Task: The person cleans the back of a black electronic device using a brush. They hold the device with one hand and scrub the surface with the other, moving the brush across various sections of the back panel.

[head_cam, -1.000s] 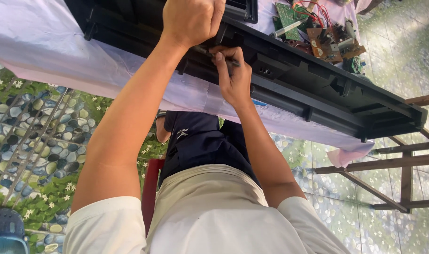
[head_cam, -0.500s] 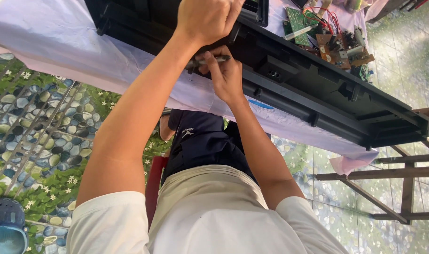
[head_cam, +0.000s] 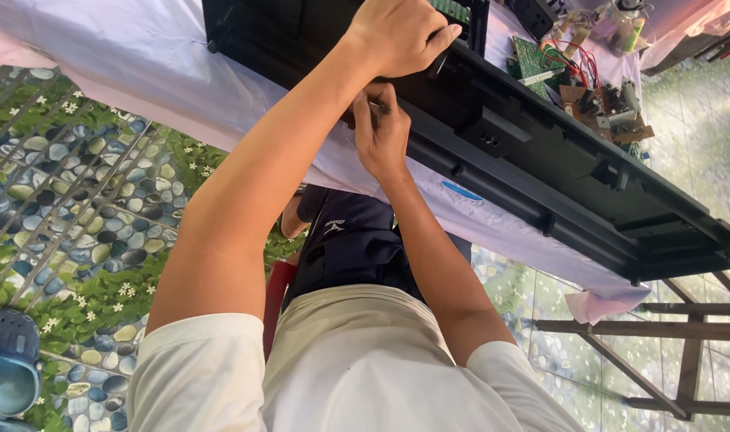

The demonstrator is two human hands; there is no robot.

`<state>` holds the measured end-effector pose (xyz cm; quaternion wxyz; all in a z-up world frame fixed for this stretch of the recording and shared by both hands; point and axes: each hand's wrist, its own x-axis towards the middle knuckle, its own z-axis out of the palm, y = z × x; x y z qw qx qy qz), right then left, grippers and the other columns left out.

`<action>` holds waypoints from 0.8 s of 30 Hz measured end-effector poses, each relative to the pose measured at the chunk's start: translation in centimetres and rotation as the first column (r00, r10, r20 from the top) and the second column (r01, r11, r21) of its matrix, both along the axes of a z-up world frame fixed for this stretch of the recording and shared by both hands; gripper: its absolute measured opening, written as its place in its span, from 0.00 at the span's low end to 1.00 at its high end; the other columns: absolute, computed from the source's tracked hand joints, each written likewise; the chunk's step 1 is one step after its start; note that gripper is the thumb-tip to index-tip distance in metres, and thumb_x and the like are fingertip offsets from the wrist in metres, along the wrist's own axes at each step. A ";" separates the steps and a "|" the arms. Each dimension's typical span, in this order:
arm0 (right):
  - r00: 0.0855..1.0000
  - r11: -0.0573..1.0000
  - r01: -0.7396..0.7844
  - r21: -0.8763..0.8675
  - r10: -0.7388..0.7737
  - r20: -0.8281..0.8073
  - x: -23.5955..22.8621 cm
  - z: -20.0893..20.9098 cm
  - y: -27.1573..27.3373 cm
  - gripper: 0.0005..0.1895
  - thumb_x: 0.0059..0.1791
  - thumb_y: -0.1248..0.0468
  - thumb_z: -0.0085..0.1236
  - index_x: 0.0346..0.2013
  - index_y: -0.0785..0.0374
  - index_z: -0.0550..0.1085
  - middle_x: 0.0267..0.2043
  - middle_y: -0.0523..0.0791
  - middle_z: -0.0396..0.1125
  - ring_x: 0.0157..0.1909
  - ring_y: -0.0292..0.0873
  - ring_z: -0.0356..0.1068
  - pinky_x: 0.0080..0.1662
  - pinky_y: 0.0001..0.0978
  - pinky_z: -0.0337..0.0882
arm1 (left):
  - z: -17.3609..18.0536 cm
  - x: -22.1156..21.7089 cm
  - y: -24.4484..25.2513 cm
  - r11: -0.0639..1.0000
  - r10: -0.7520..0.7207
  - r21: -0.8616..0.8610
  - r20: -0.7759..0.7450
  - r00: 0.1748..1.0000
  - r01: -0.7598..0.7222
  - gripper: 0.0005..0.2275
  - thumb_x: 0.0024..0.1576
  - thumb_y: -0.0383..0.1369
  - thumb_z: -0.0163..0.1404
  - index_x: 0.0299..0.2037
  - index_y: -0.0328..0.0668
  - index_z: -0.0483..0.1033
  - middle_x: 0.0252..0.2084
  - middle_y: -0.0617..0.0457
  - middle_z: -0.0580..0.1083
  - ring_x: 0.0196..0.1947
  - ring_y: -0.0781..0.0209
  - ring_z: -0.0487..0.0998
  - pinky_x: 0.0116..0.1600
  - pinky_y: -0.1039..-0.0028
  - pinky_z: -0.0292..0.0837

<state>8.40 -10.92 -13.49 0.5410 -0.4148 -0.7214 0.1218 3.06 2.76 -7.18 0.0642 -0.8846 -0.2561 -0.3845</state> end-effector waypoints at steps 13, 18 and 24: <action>0.998 0.999 0.049 -0.009 -0.048 0.035 -1.7 -2.5 3.6 0.08 0.51 0.68 0.47 0.45 0.61 0.66 0.20 0.42 0.56 0.26 0.40 0.47 0.32 0.36 0.58 | 4.8 -1.0 -1.5 0.863 -0.064 -0.476 -0.434 0.899 -0.168 0.25 0.70 0.55 0.26 0.53 0.56 0.76 0.46 0.47 0.77 0.49 0.42 0.76 0.42 0.47 0.74; 0.999 1.000 0.014 0.012 -0.014 0.034 -2.4 -2.6 4.2 0.07 0.53 0.66 0.47 0.46 0.61 0.67 0.30 0.44 0.60 0.35 0.42 0.54 0.39 0.36 0.61 | 5.6 -1.0 -1.8 0.860 -0.082 -0.477 -0.481 0.873 -0.183 0.26 0.68 0.54 0.24 0.62 0.58 0.73 0.56 0.49 0.75 0.58 0.41 0.71 0.57 0.47 0.64; 0.998 0.996 -0.067 0.060 0.067 0.017 -4.9 -2.1 6.3 0.07 0.56 0.63 0.47 0.47 0.60 0.69 0.46 0.47 0.66 0.49 0.45 0.65 0.51 0.37 0.67 | 7.2 -1.5 -4.5 0.863 -0.082 -0.472 -0.480 0.874 -0.179 0.26 0.68 0.48 0.22 0.70 0.53 0.66 0.66 0.56 0.70 0.68 0.47 0.65 0.72 0.28 0.28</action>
